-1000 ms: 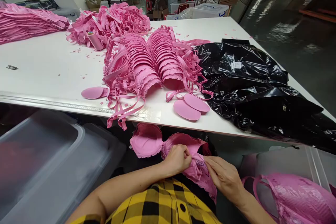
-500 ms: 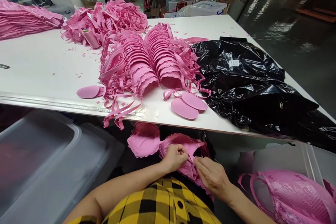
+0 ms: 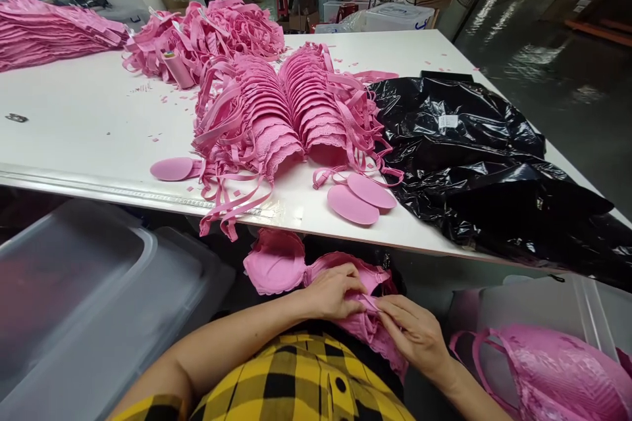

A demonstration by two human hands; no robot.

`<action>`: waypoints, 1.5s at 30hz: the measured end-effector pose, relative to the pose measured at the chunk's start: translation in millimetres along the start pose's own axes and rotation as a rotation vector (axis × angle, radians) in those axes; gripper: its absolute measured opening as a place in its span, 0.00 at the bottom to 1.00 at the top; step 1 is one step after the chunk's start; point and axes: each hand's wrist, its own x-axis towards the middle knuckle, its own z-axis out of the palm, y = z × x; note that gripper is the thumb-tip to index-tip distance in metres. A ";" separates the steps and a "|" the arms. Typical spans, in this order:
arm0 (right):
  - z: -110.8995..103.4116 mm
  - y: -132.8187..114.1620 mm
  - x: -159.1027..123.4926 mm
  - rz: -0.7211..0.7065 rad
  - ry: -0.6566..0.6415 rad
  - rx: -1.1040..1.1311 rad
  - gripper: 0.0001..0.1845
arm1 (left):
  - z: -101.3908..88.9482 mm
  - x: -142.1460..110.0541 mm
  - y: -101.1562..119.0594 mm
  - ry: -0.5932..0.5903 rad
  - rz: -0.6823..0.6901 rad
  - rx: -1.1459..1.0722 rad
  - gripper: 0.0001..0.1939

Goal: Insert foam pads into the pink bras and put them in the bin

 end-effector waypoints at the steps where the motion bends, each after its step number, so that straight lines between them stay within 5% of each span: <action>1: -2.5 -1.9 0.8 0.014 -0.008 0.021 0.10 | -0.2 0.5 1.5 0.005 0.026 -0.019 0.12; 5: -12.6 -10.2 3.8 0.060 -0.030 0.084 0.11 | 1.7 -0.9 9.8 0.002 -0.003 -0.193 0.11; 11: -17.5 -18.8 6.4 0.112 -0.064 0.129 0.11 | 19.4 -5.4 14.2 0.094 -0.396 -0.788 0.05; 18: -11.2 -20.3 6.0 0.122 -0.163 0.218 0.15 | 31.5 -12.7 14.8 0.151 -0.538 -0.990 0.06; 23: -8.1 -20.8 6.8 0.132 -0.023 0.265 0.13 | 31.2 -21.9 21.4 0.289 -0.260 -0.668 0.07; 28: -9.0 -23.0 7.5 0.261 -0.044 0.395 0.10 | 27.0 -31.1 20.3 0.223 0.043 -0.239 0.15; 31: -5.0 -24.2 6.4 0.250 -0.037 0.356 0.09 | 29.9 -34.4 16.7 0.249 0.049 -0.139 0.14; 35: 3.5 -27.8 2.4 0.060 -0.009 0.148 0.10 | 31.9 -36.7 17.2 0.316 -0.083 -0.232 0.10; 39: 7.4 -30.9 -1.3 0.022 0.020 0.033 0.11 | 23.4 -34.5 20.6 0.231 -0.255 -0.396 0.06; 45: 2.6 -22.6 1.9 0.030 0.106 -0.094 0.11 | 14.4 -24.5 18.3 0.276 -0.276 -0.030 0.06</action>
